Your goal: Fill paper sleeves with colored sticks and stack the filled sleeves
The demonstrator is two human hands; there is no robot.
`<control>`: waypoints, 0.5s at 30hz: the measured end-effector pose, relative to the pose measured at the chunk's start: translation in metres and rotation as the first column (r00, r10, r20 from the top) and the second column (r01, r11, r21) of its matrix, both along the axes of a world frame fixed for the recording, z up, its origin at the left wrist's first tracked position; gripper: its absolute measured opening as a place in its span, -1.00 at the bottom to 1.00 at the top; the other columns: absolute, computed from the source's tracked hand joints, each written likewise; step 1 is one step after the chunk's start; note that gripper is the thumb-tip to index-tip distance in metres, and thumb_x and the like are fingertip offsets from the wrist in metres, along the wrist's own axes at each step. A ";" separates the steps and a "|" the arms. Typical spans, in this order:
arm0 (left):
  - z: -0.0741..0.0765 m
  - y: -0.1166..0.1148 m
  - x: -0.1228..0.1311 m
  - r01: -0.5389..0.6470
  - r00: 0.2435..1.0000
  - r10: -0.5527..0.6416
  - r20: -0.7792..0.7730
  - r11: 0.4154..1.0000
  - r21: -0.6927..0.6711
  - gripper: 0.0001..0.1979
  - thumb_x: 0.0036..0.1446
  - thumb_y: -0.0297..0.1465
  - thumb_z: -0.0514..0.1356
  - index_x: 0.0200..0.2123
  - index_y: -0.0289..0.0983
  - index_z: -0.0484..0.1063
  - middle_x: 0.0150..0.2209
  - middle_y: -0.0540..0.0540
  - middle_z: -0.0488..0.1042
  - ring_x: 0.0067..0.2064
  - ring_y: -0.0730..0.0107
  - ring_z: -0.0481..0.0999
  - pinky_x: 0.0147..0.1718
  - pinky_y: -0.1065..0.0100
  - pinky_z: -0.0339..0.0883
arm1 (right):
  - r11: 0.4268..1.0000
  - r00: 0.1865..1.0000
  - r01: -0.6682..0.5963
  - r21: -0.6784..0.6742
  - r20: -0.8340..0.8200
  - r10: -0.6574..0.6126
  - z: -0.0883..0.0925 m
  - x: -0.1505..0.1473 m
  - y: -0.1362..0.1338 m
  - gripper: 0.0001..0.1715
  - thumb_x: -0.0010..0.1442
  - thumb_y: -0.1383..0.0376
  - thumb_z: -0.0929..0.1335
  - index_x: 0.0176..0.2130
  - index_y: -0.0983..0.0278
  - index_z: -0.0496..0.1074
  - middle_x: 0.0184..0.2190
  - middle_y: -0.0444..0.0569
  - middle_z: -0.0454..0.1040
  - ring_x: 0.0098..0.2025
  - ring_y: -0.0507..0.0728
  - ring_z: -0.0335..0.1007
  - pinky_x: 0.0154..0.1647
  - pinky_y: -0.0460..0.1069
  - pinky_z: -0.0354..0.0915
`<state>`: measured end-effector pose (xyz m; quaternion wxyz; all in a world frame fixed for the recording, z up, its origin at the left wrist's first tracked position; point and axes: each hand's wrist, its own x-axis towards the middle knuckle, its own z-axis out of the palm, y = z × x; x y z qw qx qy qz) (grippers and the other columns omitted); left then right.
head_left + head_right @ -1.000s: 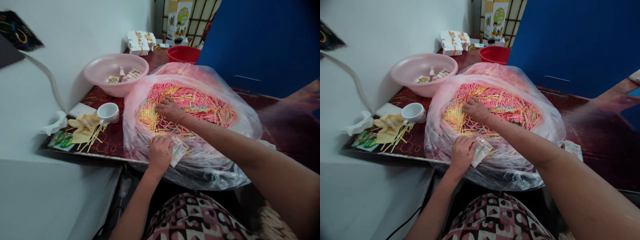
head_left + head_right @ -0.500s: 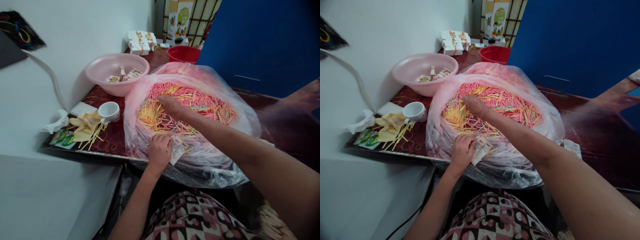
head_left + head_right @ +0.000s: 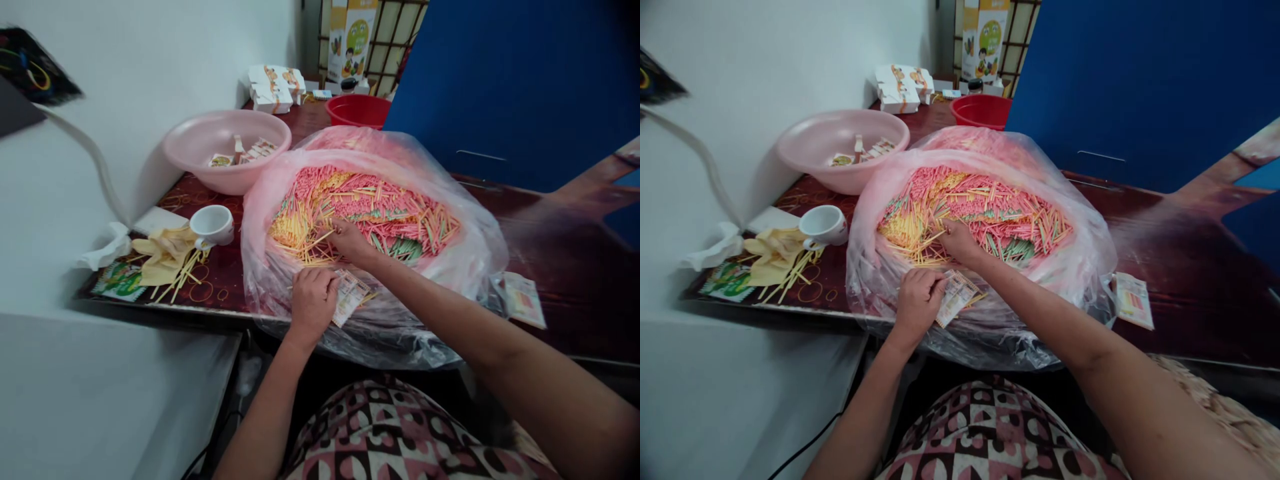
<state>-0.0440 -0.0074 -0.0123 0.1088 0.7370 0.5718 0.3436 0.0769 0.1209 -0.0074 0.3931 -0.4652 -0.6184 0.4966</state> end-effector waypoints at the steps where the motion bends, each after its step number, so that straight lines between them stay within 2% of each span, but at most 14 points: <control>1: 0.000 0.000 0.000 -0.001 1.000 0.001 0.012 1.000 0.001 -0.91 0.29 -0.45 0.26 -0.30 -0.23 0.56 -0.28 -0.12 0.63 -0.12 0.12 0.55 -0.08 0.13 0.31 | 1.000 1.000 0.010 -0.008 -0.007 -0.010 0.001 0.002 0.000 -0.76 0.15 0.11 0.37 -0.32 0.23 0.47 -0.45 -0.14 0.50 -0.41 0.06 0.38 -0.35 -0.04 0.35; 3: 0.000 0.000 -0.001 0.006 0.999 -0.006 0.049 1.000 -0.001 -0.91 0.29 -0.44 0.26 -0.30 -0.23 0.56 -0.27 -0.12 0.64 -0.12 0.13 0.55 -0.08 0.13 0.31 | 1.000 1.000 0.030 0.005 -0.002 -0.030 0.003 0.006 -0.001 -0.77 0.19 0.13 0.36 -0.30 0.24 0.49 -0.43 -0.12 0.52 -0.38 0.07 0.41 -0.31 -0.03 0.38; 7: -0.003 0.003 -0.005 0.011 0.970 -0.006 0.242 1.000 -0.019 -0.90 0.27 -0.40 0.27 -0.32 -0.22 0.57 -0.29 -0.11 0.63 -0.14 0.17 0.55 -0.06 0.15 0.32 | 0.984 0.990 -0.013 0.176 0.144 -0.013 -0.001 0.017 -0.002 -0.82 0.21 0.26 0.34 -0.30 0.24 0.54 -0.29 -0.04 0.60 -0.22 0.12 0.49 -0.13 0.01 0.42; 9: -0.006 0.005 -0.008 -0.002 0.899 0.035 0.437 0.997 -0.074 -0.89 0.26 -0.34 0.26 -0.30 -0.22 0.57 -0.30 -0.08 0.62 -0.20 0.24 0.54 -0.11 0.21 0.35 | 0.976 0.976 -0.045 0.213 0.220 -0.003 -0.004 0.021 -0.001 -0.80 0.23 0.30 0.32 -0.33 0.25 0.55 -0.27 -0.02 0.61 -0.21 0.12 0.50 -0.10 0.02 0.41; 11: -0.008 0.007 -0.011 0.005 0.776 0.099 0.623 0.987 -0.162 -0.86 0.25 -0.29 0.26 -0.28 -0.22 0.57 -0.32 -0.05 0.59 -0.28 0.32 0.52 -0.19 0.28 0.37 | 0.979 0.965 -0.031 0.203 0.261 -0.024 -0.004 0.025 0.000 -0.77 0.26 0.29 0.30 -0.33 0.25 0.54 -0.31 -0.04 0.60 -0.25 0.12 0.49 -0.14 0.01 0.41; 13: -0.009 0.010 -0.014 0.026 0.674 0.129 0.727 0.980 -0.198 -0.85 0.22 -0.26 0.28 -0.28 -0.22 0.58 -0.29 -0.03 0.58 -0.27 0.36 0.52 -0.19 0.31 0.40 | 0.978 0.949 -0.009 0.208 0.310 -0.057 -0.001 0.030 0.002 -0.76 0.30 0.26 0.29 -0.31 0.25 0.53 -0.35 -0.06 0.59 -0.28 0.13 0.48 -0.19 0.01 0.39; 15: -0.008 0.012 -0.016 0.002 0.650 0.114 0.751 0.988 -0.152 -0.86 0.19 -0.27 0.31 -0.31 -0.21 0.59 -0.22 -0.05 0.59 -0.16 0.34 0.56 -0.06 0.28 0.42 | 0.966 0.914 -0.018 0.257 0.396 -0.088 0.003 0.035 0.001 -0.75 0.32 0.26 0.27 -0.27 0.25 0.53 -0.34 -0.03 0.60 -0.27 0.15 0.49 -0.18 0.02 0.38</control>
